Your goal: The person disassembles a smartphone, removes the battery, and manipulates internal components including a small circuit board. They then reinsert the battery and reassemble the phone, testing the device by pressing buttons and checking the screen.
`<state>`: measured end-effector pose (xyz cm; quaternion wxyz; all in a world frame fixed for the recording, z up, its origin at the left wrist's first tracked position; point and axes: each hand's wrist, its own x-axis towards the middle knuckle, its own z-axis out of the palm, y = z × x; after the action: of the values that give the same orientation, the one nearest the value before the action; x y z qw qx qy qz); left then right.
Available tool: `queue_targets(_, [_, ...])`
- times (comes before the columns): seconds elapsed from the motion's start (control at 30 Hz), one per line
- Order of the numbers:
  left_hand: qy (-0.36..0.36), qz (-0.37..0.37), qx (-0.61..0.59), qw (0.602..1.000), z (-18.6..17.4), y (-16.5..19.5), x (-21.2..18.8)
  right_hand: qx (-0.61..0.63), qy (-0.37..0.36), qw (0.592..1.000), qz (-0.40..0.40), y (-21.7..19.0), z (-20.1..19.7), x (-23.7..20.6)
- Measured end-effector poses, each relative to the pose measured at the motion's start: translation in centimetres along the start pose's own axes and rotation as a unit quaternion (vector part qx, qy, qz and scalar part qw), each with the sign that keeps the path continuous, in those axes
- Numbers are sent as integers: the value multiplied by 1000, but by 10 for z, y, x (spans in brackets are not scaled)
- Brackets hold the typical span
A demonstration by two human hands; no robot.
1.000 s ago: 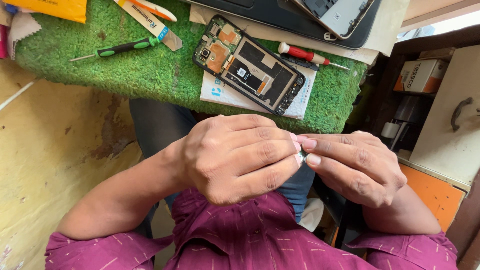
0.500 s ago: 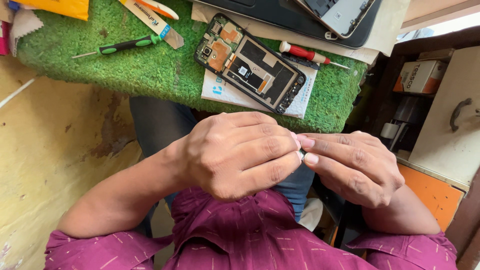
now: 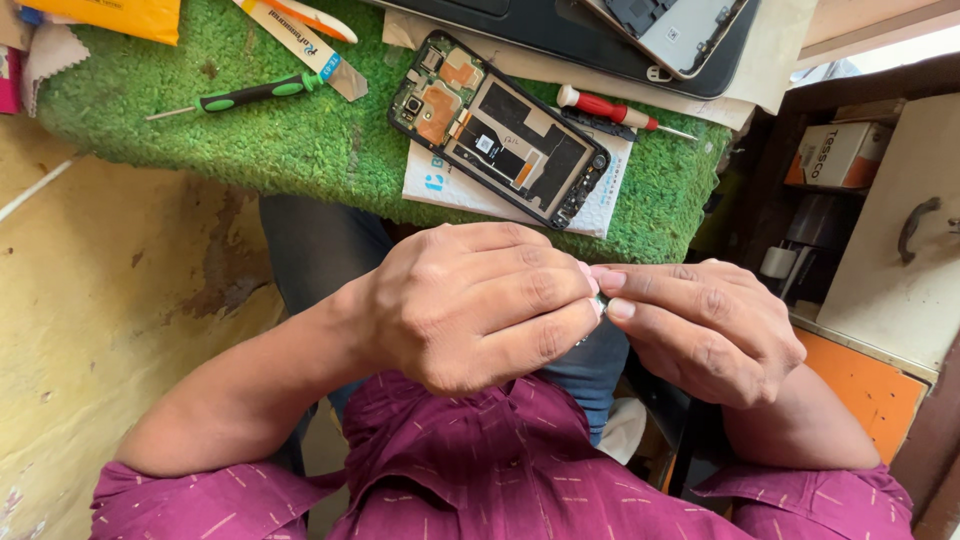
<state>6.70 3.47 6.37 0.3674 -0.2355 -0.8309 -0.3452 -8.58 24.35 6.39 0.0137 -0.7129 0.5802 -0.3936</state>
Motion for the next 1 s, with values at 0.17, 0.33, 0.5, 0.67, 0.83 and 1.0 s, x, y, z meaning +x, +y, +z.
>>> queue_targets(0.17, [1, -2, -3, 1000, 1, 0, 0, 1, -9, 1000, -1, -1, -2, 0])
queue_targets(0.33, [2, -2, -6, 1000, 1, -1, -1, -1, -6, 1000, 8, -2, 0, 2])
queue_targets(0.5, [8, -4, -6, 1000, 2, 0, -1, -1, -2, 1000, 1, -1, 0, 3])
queue_targets(0.67, [2, -11, -20, 1000, 1, 0, -1, 11, -5, 1000, -4, -1, -1, 2])
queue_targets(0.83, [0, -11, -23, 1000, 1, 0, -1, 22, -10, 1000, -10, 1, -1, 1])
queue_targets(1.0, [0, -8, -18, 1000, 1, -1, -2, 18, -4, 1000, -6, 0, 1, 0])
